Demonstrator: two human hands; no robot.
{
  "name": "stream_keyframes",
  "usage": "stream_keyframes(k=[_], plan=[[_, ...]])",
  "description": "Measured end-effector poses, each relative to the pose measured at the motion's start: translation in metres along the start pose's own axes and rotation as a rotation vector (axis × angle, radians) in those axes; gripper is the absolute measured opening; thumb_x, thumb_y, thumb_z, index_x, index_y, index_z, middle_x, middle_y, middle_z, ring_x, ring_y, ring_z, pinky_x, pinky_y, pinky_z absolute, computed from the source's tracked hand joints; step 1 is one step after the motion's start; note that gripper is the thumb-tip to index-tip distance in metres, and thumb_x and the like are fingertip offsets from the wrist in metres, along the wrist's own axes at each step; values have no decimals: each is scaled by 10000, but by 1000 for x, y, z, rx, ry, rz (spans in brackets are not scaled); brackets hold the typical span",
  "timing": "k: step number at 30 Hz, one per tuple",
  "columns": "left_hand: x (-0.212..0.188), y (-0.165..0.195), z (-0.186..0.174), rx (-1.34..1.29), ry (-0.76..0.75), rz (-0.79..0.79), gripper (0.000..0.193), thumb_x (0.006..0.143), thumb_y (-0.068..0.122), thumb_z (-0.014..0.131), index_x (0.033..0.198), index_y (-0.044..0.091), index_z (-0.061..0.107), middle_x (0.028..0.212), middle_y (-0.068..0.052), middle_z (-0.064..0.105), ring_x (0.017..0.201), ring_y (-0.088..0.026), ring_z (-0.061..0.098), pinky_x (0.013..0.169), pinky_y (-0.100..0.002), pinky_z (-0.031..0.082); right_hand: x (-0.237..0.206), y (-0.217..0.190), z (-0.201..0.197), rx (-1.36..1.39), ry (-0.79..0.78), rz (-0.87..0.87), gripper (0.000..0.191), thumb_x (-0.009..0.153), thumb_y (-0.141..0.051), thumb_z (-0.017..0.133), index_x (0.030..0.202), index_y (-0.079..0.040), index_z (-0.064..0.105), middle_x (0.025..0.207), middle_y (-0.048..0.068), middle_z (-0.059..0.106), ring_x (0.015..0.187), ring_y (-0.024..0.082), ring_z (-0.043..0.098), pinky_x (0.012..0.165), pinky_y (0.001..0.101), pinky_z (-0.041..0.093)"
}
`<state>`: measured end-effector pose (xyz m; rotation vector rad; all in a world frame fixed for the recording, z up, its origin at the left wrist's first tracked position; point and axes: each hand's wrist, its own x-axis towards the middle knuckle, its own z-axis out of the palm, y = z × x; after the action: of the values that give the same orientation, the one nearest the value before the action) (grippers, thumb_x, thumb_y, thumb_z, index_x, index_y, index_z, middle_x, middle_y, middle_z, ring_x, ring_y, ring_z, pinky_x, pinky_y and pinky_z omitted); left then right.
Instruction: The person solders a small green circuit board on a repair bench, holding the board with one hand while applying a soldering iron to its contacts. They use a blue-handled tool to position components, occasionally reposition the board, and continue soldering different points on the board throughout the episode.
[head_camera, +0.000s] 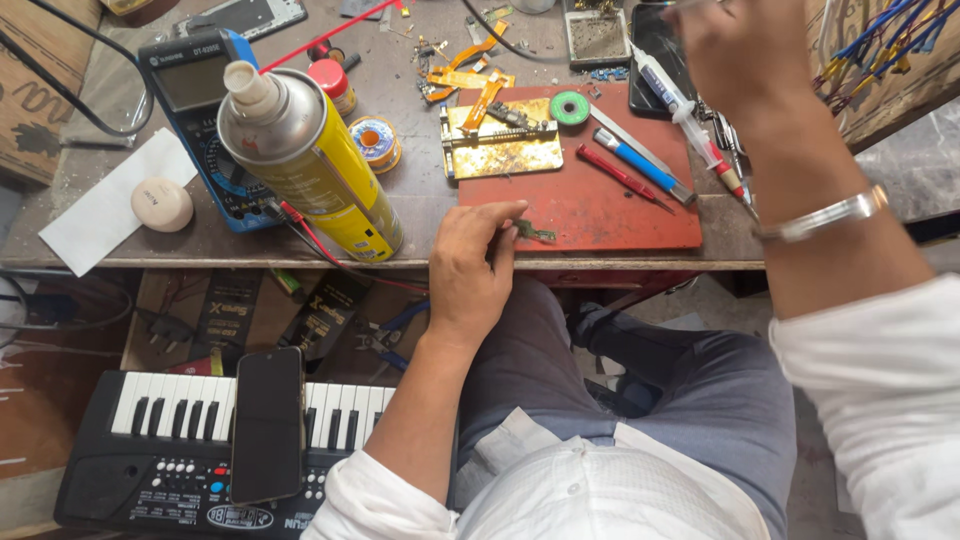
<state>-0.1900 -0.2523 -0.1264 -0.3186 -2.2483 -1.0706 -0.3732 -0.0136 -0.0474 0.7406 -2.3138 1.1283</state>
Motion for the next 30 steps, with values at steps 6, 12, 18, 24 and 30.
stream_keyframes(k=[6,12,18,24,30], plan=[[-2,-17,2,28,16,4,299,913,49,729,1204,88,667,1022,-74,696,994,-286,625,914,-404,501,-86,-31,1,692,19,125,265,1026,-146,607,1246,3,617,1059,76,701,903,123,716,786,253,603],[-24,30,59,238,12,-29,581,813,289,857,1284,101,574,1049,-88,613,1045,-310,545,956,-463,435,-181,12,-10,774,85,235,253,1027,-35,732,1205,-13,554,986,83,686,832,110,682,799,260,564],[-38,67,112,250,-16,-58,620,793,263,850,1328,141,562,1049,-33,636,1106,-271,547,984,-464,400,-221,52,-49,814,70,246,270,1031,-76,704,1245,-9,553,981,94,683,874,133,686,823,279,565],[-38,47,138,117,-44,-59,575,828,139,792,1352,162,555,1136,43,715,1150,-208,587,1032,-434,395,-215,73,-44,814,-53,245,487,1076,-250,571,1439,70,519,1196,188,708,1075,231,726,993,363,590],[-24,-9,157,90,-21,-50,529,860,113,769,1345,167,564,1209,43,728,1217,-209,583,1060,-409,406,-195,105,8,771,-88,198,516,1095,-281,546,1449,94,516,1302,204,670,1211,235,678,1091,386,558]])
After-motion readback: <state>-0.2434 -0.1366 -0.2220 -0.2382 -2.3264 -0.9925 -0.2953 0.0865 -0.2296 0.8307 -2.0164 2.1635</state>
